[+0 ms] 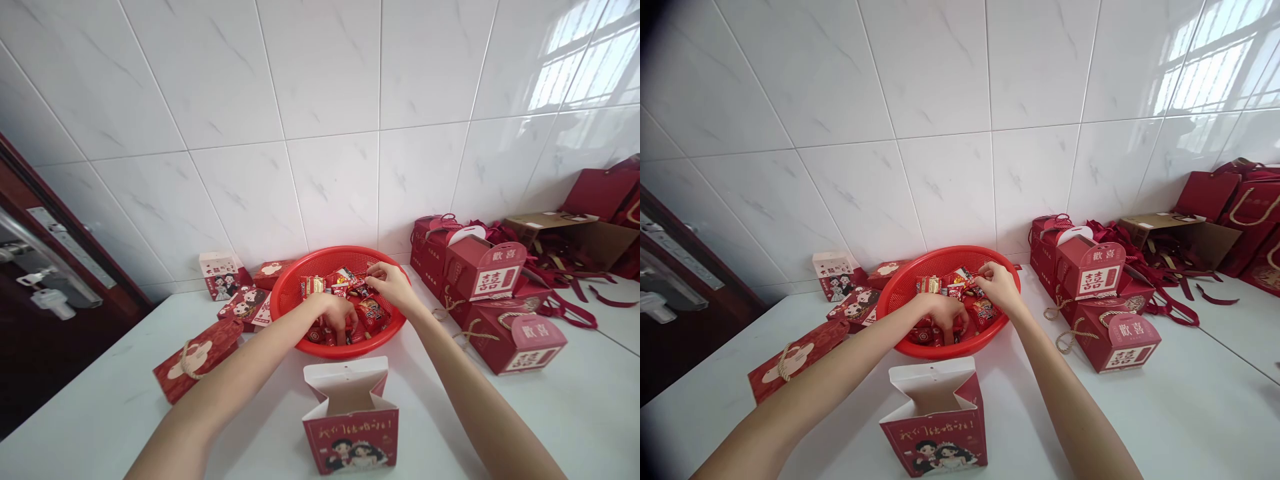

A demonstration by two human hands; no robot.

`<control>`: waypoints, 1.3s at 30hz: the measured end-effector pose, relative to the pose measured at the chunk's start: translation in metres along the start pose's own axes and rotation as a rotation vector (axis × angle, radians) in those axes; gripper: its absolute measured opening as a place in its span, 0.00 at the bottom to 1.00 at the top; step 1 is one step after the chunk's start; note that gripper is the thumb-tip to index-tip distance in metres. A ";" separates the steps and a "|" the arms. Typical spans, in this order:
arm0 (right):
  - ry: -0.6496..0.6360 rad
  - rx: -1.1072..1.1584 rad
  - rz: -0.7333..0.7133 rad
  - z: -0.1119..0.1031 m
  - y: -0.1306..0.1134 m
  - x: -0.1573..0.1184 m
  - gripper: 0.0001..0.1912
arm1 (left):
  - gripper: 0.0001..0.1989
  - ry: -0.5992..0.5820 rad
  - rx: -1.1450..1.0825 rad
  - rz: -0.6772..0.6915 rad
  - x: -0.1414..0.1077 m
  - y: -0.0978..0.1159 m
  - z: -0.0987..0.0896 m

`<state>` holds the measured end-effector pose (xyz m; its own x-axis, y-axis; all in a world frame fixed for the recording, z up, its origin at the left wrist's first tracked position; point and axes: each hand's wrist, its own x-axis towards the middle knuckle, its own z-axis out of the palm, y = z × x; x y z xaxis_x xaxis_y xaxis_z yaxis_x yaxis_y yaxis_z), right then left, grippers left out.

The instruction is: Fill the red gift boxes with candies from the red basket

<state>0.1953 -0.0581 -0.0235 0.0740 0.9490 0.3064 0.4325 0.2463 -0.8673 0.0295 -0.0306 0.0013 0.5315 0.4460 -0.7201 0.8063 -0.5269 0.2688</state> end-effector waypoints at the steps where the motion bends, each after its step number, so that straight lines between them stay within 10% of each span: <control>1: -0.001 0.003 0.002 0.000 0.001 0.000 0.04 | 0.21 0.008 0.011 -0.001 -0.001 -0.002 -0.001; 14: -0.010 -0.005 0.004 -0.002 -0.001 0.001 0.04 | 0.08 0.474 -0.138 0.098 -0.010 -0.023 -0.007; 18: -0.012 0.012 0.010 -0.002 -0.002 0.000 0.04 | 0.21 0.702 -0.087 0.070 -0.018 -0.022 -0.012; 26: -0.012 0.008 0.009 -0.001 -0.002 0.002 0.03 | 0.22 0.172 0.152 -0.211 -0.042 -0.010 0.004; 33: -0.021 0.027 0.020 -0.001 -0.007 -0.001 0.03 | 0.23 0.362 0.365 -0.406 -0.031 0.006 0.024; 39: -0.007 0.017 0.009 0.000 -0.004 0.000 0.04 | 0.08 0.258 0.469 -0.293 -0.028 0.008 0.020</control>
<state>0.1934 -0.0593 -0.0198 0.0713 0.9526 0.2958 0.4168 0.2410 -0.8765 0.0155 -0.0623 0.0109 0.3977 0.7506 -0.5276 0.7595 -0.5919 -0.2697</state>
